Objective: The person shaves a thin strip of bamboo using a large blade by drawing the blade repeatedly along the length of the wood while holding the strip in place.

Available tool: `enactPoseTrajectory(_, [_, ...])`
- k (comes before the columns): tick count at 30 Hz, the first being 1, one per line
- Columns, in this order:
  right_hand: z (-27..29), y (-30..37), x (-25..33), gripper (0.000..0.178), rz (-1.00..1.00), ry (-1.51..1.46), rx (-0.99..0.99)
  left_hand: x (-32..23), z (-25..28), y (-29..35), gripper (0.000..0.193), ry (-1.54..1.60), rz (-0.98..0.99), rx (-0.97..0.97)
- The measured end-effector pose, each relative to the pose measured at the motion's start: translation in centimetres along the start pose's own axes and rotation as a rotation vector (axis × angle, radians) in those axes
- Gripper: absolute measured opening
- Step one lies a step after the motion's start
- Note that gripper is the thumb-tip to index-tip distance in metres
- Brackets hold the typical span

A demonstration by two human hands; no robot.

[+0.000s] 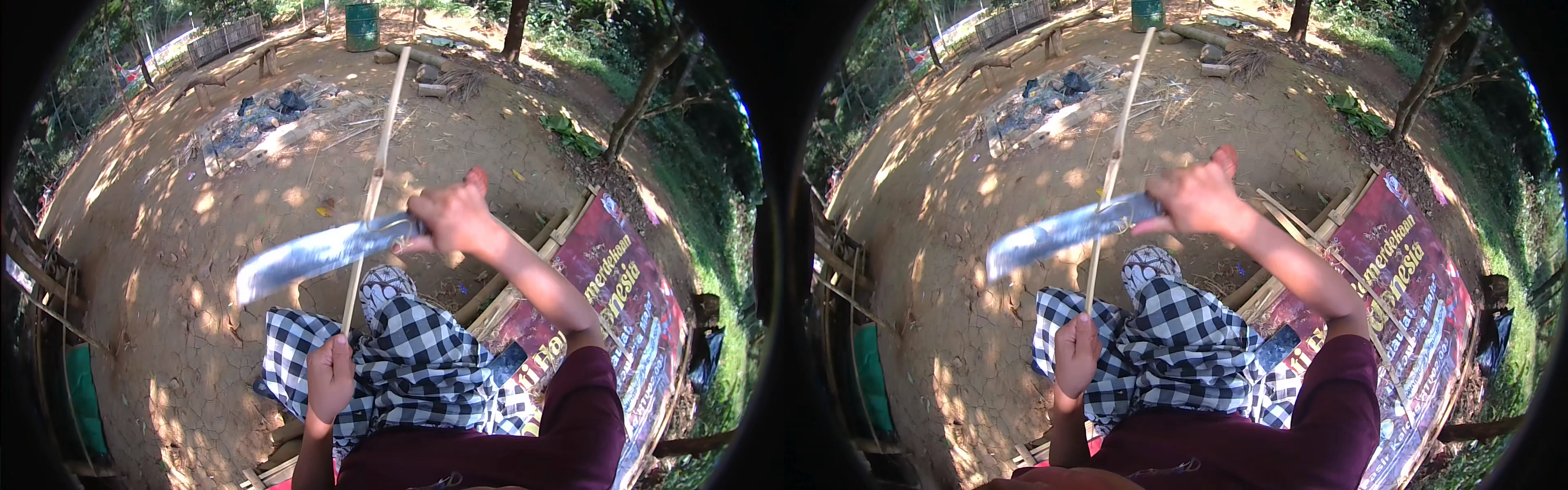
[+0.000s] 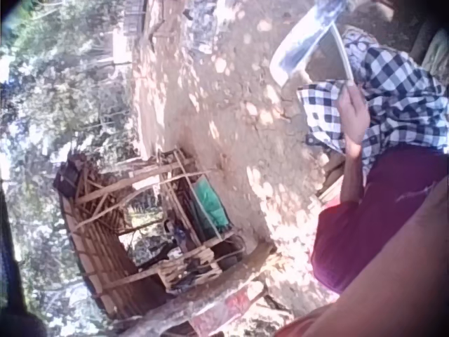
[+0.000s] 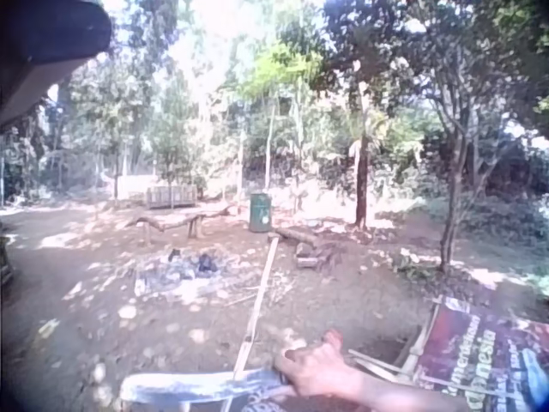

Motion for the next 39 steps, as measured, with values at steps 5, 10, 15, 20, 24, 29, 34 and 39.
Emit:
enactPoseTrajectory(5, [-1.5, 0.4, -3.2, 0.064, -0.227, 0.013, 0.033, 2.1, -1.3, -1.8, 0.044, 0.012, 0.083, 0.032])
enactPoseTrajectory(10, [-2.4, 3.1, 4.6, 0.063, 0.222, -0.067, -0.033, 2.2, -2.1, 0.0, 0.042, 0.091, 0.077, 0.070])
enactPoseTrajectory(15, [-2.6, 1.9, -4.3, 0.064, -0.293, -0.019, 0.176, 2.6, -1.8, 2.7, 0.040, 0.272, 0.160, 0.206])
enactPoseTrajectory(20, [-2.9, 3.2, -1.6, 0.052, -0.223, -0.125, 0.016, 2.5, -3.0, 1.5, 0.042, 0.358, 0.326, 0.229])
enactPoseTrajectory(24, [-3.4, 5.0, 3.5, 0.056, 0.231, -0.087, 0.019, 2.7, -2.6, 2.0, 0.043, 0.396, 0.360, 0.206])
enactPoseTrajectory(29, [-5.2, 3.0, -10.2, 0.065, -0.701, -0.022, -0.047, 2.8, -2.0, 5.9, 0.043, 0.427, 0.480, 0.245])
enactPoseTrajectory(34, [-4.8, 4.9, -10.2, 0.051, -0.777, -0.326, -0.246, 3.0, 0.6, 6.3, 0.045, 0.436, 0.375, 0.186])
enactPoseTrajectory(39, [-4.8, 6.1, -3.6, 0.043, -0.593, -0.424, -0.057, 5.0, 0.1, 2.7, 0.043, 0.254, 0.321, 0.216])
Point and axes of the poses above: each hand's wrist, its own y-axis away from the middle knuckle, its own z-axis out of the back of the hand, x = y × z, the point moved 3 cm from there along -y, towards the middle knuckle, and after that the axes turned 1 degree about y, right-handed, at the moved point
